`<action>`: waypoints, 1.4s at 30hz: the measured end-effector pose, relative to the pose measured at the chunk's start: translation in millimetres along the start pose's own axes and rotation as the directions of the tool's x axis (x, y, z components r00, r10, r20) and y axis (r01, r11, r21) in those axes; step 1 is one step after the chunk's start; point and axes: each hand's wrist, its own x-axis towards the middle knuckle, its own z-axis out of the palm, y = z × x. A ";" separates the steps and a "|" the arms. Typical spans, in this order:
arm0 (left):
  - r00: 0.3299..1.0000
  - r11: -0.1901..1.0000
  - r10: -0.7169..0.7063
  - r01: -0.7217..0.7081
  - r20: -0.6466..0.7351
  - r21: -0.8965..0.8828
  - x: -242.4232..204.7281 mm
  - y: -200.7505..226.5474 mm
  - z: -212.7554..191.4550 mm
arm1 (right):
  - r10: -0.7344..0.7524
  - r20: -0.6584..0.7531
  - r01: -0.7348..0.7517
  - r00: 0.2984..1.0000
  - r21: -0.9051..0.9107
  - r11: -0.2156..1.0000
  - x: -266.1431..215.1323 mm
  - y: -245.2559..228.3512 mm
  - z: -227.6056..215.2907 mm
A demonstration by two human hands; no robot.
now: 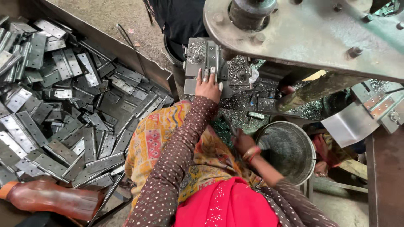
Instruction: The person repeatedly picks up metal brackets from a bin, places them into a press machine, and operates the lever to process them. The processed brackets are then dropped into a pile beside the machine.
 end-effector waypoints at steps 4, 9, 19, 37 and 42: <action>1.000 1.000 0.000 0.000 0.004 0.021 -9.3 -5.4 0.8 | -0.031 -0.098 0.036 0.995 0.041 0.999 -3.7 1.5 29.0; 0.998 1.000 -0.015 0.014 0.055 0.022 0.4 -4.9 -7.8 | 0.030 0.082 -0.031 0.996 0.005 1.000 7.2 -9.9 -27.6; 0.994 0.997 -0.034 0.026 0.107 0.072 38.2 -24.3 -2.1 | 0.049 -0.018 -0.049 0.999 -0.015 0.999 -8.8 -4.7 8.5; 0.612 0.686 -0.726 0.607 -0.315 -0.400 -85.6 -240.5 51.2 | -0.135 -0.526 0.257 0.840 0.166 0.952 -33.6 -63.7 -129.3; 0.709 0.756 -0.650 0.639 -0.273 -0.139 -66.6 -318.8 121.6 | -0.066 -0.564 0.206 0.823 0.189 0.960 -40.7 -75.3 -131.5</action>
